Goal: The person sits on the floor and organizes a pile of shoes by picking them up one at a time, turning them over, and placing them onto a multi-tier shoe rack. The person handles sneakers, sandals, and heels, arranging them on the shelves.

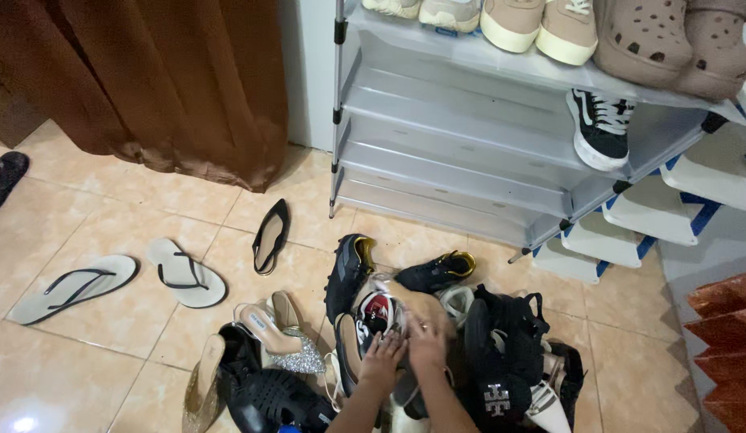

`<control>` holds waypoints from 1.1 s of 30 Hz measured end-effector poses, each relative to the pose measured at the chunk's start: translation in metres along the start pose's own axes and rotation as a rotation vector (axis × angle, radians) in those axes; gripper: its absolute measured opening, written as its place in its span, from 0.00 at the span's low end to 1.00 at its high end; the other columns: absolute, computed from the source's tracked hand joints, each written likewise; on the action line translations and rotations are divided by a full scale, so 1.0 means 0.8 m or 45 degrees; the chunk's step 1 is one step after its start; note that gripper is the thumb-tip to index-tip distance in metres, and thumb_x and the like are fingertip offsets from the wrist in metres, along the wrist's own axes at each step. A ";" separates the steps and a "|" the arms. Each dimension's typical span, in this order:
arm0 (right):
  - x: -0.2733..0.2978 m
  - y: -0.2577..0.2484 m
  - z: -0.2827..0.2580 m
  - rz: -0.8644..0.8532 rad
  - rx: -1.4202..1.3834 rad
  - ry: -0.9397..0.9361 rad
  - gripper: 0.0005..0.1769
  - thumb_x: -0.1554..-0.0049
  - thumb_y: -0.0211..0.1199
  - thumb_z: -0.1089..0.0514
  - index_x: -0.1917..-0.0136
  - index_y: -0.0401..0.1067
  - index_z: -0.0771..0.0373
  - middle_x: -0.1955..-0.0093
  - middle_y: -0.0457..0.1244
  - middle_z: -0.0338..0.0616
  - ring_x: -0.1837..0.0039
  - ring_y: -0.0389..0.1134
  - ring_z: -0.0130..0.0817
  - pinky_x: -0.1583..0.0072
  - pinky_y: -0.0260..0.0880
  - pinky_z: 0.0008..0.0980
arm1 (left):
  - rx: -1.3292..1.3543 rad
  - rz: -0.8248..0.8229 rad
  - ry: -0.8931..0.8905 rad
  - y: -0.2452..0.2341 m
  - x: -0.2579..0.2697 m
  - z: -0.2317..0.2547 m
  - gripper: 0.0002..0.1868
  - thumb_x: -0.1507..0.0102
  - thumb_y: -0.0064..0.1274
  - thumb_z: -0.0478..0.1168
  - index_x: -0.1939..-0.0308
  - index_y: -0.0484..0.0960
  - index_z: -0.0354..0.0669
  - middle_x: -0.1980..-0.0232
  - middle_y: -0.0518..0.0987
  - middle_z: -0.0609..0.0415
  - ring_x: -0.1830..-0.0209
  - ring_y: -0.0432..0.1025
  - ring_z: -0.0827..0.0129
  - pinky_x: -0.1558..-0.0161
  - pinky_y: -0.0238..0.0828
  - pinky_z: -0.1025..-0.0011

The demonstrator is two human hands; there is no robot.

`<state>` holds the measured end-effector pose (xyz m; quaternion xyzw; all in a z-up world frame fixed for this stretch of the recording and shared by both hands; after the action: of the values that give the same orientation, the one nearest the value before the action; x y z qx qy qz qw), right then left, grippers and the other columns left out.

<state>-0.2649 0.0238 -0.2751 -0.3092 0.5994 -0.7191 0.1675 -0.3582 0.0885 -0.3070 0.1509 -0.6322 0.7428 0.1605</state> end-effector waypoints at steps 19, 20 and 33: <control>0.036 -0.040 -0.088 -0.034 -0.196 -0.118 0.41 0.38 0.50 0.54 0.16 0.39 0.45 0.13 0.29 0.34 0.14 0.27 0.33 0.19 0.21 0.50 | -0.395 -0.181 -0.637 -0.011 0.102 -0.148 0.29 0.28 0.36 0.51 0.24 0.64 0.47 0.19 0.58 0.45 0.17 0.45 0.52 0.23 0.24 0.42; 0.036 -0.038 -0.101 -0.036 -0.183 -0.163 0.41 0.37 0.50 0.54 0.16 0.39 0.45 0.12 0.29 0.34 0.14 0.27 0.32 0.19 0.21 0.50 | -0.421 -0.132 -0.714 -0.028 0.103 -0.154 0.31 0.29 0.35 0.52 0.24 0.63 0.44 0.21 0.58 0.41 0.19 0.45 0.50 0.26 0.22 0.43; -0.034 0.016 -0.070 0.125 -1.005 0.280 0.44 0.38 0.56 0.56 0.18 0.36 0.72 0.16 0.32 0.65 0.18 0.36 0.59 0.22 0.41 0.46 | 0.394 0.321 -0.598 -0.031 0.019 -0.164 0.41 0.36 0.51 0.51 0.23 0.55 0.44 0.21 0.56 0.42 0.25 0.55 0.50 0.30 0.49 0.51</control>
<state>-0.2821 0.0805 -0.2991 -0.2423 0.8576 -0.4537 0.0051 -0.3640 0.2226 -0.2987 0.2615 -0.5452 0.7891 -0.1083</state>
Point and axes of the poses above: each hand's wrist, its own x-axis away from the middle knuckle, its own y-axis out of the palm, z = x × y, the point moved 6 cm from there along -x, towards the middle knuckle
